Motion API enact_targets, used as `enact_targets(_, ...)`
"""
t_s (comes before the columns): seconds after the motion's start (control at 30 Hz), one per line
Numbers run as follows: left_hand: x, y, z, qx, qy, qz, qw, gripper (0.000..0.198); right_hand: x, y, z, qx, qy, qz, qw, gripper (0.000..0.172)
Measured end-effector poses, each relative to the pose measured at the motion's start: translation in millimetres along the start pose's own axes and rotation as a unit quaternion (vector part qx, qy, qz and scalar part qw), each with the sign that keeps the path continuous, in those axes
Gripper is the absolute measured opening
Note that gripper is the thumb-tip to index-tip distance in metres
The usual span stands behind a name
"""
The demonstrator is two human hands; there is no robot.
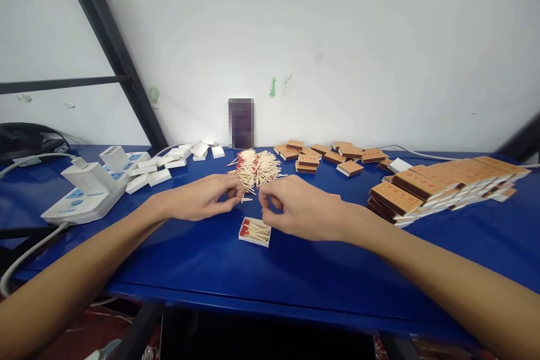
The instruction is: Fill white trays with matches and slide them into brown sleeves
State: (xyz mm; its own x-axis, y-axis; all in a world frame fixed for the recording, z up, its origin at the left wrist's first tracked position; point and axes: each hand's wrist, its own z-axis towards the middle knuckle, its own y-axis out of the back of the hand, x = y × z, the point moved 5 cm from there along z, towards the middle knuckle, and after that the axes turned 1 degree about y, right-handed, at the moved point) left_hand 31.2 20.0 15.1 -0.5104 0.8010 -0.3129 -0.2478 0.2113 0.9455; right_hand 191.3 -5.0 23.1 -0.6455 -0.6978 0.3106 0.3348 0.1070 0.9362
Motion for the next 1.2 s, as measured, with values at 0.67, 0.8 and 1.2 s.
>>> enact_targets(0.67,26,-14.8,5,-0.01,-0.01,0.108,0.994,0.021,-37,-20,28,-0.038,-0.026,-0.056,0.997,0.009)
enact_targets(0.8,23,-13.1,5,0.009,-0.006,0.058,0.998,0.016,-34,-31,42,-0.011,-0.059,-0.076,0.995,0.01)
enact_targets(1.2,-18,-13.8,1,-0.009,-0.047,0.008,0.999,0.019,-44,-20,19,0.036,-0.046,-0.066,0.996,0.011)
